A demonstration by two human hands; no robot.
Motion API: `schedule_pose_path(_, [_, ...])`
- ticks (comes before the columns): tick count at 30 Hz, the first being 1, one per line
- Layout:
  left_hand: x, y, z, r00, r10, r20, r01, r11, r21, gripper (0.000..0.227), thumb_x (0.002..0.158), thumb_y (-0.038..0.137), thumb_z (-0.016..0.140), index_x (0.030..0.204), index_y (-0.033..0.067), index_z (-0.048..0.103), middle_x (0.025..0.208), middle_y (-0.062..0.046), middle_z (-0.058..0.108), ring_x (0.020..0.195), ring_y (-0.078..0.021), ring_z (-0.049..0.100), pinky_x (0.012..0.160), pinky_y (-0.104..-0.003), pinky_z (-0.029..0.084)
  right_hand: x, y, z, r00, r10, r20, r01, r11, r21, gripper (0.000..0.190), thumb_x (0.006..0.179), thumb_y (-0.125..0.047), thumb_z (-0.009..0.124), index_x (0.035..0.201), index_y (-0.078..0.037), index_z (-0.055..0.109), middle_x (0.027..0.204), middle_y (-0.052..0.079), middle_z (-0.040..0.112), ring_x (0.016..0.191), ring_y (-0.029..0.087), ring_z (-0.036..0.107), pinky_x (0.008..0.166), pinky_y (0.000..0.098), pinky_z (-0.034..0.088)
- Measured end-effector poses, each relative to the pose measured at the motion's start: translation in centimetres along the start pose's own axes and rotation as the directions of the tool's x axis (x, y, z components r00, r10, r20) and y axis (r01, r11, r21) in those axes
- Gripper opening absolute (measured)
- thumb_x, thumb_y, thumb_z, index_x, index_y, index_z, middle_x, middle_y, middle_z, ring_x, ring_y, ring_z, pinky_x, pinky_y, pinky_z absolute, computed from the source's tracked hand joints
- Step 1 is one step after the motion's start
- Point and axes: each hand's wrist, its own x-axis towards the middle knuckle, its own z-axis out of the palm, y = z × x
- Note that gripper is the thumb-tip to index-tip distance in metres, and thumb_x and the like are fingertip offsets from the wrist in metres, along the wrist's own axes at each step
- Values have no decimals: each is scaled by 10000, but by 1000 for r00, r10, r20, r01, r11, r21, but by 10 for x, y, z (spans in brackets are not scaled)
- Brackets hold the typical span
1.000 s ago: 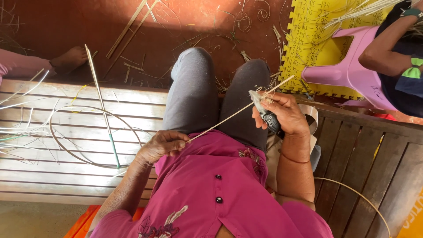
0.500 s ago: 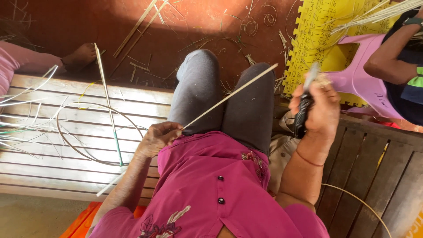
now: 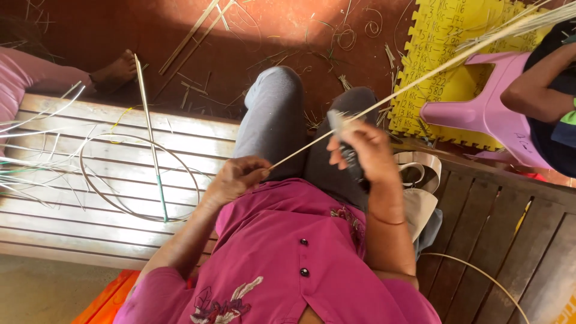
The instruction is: Assembling a circular fan frame by weaving and tying thin wooden strips together.
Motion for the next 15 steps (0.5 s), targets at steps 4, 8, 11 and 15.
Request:
schedule_pose_path(4, [-8, -24, -19, 994, -110, -1, 110, 994, -27, 153, 902, 109, 745, 1029, 44, 799, 609, -109, 666, 564, -136, 587, 575, -248, 504, 12, -15, -40, 994, -34, -101, 36, 999, 19, 108, 1023, -58, 595, 1077, 14, 654, 880, 333, 693, 598, 378, 739, 386, 413, 615])
schedule_pose_path(8, [-6, -15, -6, 999, -41, -34, 37, 993, -116, 123, 873, 81, 763, 976, 24, 799, 619, -121, 682, 554, -150, 646, 560, -233, 515, 13, -11, -15, 999, -36, -23, 36, 999, 35, 140, 1024, -64, 598, 1128, 0, 668, 863, 337, 689, 581, 379, 731, 388, 404, 618])
schedule_pose_path(11, [9, -12, 15, 998, 37, -58, -48, 982, -183, 92, 880, 78, 770, 961, 48, 804, 611, -104, 685, 552, -133, 662, 550, -217, 523, 3, 4, 24, 998, 16, 65, -19, 999, 44, 199, 993, -43, 591, 1161, 24, 674, 829, 351, 691, 550, 385, 725, 367, 397, 611])
schedule_pose_path(15, [18, 3, 35, 973, 181, -141, -206, 960, -191, 85, 877, 69, 781, 957, 44, 797, 682, -111, 723, 517, -119, 650, 514, -238, 536, -7, 41, 49, 972, 54, 228, -74, 994, 80, 182, 981, 13, 581, 1088, 87, 708, 809, 347, 686, 544, 386, 726, 366, 420, 597])
